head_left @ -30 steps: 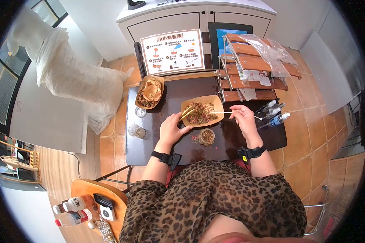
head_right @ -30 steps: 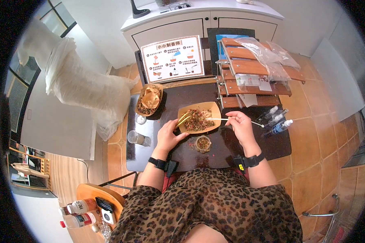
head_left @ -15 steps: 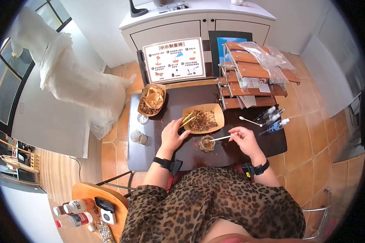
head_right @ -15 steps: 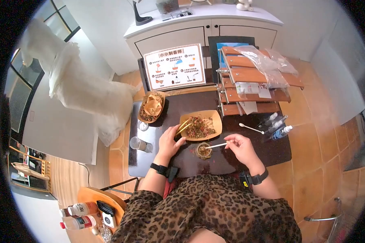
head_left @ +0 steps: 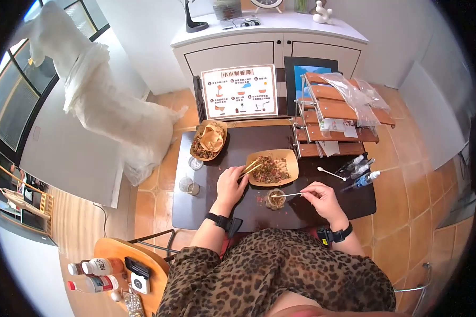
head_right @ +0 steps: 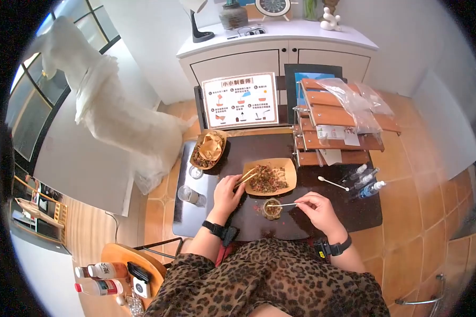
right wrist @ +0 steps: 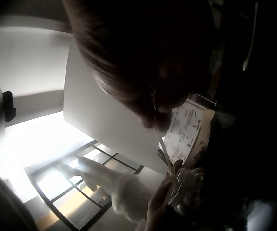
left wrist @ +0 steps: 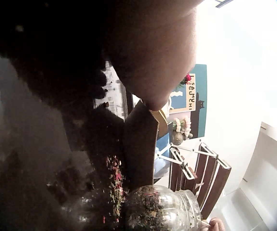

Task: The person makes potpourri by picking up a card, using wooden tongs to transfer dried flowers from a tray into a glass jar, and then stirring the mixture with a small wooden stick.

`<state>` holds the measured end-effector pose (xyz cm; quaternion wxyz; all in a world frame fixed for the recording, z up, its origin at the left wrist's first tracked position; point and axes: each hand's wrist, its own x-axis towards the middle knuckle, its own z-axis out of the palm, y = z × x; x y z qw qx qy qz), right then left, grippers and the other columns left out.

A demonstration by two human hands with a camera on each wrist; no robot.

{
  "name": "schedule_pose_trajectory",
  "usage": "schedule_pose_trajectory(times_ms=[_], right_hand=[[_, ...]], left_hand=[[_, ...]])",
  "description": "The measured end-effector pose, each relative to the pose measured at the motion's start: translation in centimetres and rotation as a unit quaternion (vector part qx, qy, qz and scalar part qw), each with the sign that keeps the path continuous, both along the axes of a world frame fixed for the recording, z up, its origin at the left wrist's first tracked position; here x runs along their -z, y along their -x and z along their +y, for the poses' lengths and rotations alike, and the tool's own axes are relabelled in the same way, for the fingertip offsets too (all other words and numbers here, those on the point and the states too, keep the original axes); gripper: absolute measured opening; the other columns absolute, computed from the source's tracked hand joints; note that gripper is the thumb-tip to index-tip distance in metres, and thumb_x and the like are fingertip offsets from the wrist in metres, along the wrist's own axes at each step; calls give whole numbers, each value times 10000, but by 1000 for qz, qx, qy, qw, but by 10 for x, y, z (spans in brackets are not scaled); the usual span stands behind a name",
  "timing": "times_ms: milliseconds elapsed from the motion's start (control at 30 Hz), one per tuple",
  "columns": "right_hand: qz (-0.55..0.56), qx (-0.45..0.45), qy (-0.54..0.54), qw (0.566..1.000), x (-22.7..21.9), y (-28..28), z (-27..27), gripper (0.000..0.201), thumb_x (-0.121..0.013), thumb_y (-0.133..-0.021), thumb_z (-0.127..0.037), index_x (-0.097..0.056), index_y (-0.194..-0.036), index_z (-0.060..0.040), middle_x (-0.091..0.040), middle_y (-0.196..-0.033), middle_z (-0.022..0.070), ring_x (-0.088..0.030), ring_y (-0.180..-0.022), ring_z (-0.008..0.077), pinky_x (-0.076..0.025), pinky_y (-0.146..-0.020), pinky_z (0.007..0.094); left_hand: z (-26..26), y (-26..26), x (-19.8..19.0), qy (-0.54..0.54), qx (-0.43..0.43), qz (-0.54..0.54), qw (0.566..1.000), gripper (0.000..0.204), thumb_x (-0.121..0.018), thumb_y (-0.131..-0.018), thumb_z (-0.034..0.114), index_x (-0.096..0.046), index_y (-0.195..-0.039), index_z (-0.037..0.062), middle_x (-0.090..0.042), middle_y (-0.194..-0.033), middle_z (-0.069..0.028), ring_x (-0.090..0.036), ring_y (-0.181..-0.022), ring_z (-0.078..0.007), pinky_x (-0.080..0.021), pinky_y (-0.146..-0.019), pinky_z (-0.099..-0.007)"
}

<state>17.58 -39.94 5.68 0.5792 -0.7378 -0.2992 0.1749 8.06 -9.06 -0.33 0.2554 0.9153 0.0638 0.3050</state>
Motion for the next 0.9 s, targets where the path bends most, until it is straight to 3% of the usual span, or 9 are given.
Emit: schedule_pose_trajectory(times_ms=[333, 567, 900], right_hand=[[-8, 5, 4, 1000, 1, -5, -1, 75, -688, -923, -10, -743, -973, 0, -655, -874, 10, -556, -705, 54, -440, -614, 217], [77, 124, -97, 985, 23, -38, 2, 121, -642, -980, -85, -731, -1021, -14, -715, -830, 19, -577, -659, 35, -434, -562, 196], [-29, 189, 25, 981, 53, -81, 41, 143, -668, -948, -91, -727, -1001, 28, -726, -800, 59, -627, -664, 89, -489, -592, 254]], left_hand=[[1, 0, 3, -19, -15, -12, 1000, 261, -736, -851, 185, -671, -1073, 64, -672, -957, -92, -632, -894, -306, -477, -804, -420], [1, 0, 5, -35, -11, -31, 999, 240, -730, -843, 142, -669, -1064, 72, -672, -954, -87, -636, -899, -303, -472, -808, -419], [3, -1, 8, -22, -11, -45, 999, 225, -656, -878, 62, -651, -1104, 63, -688, -1026, -107, -641, -949, -323, -478, -828, -432]])
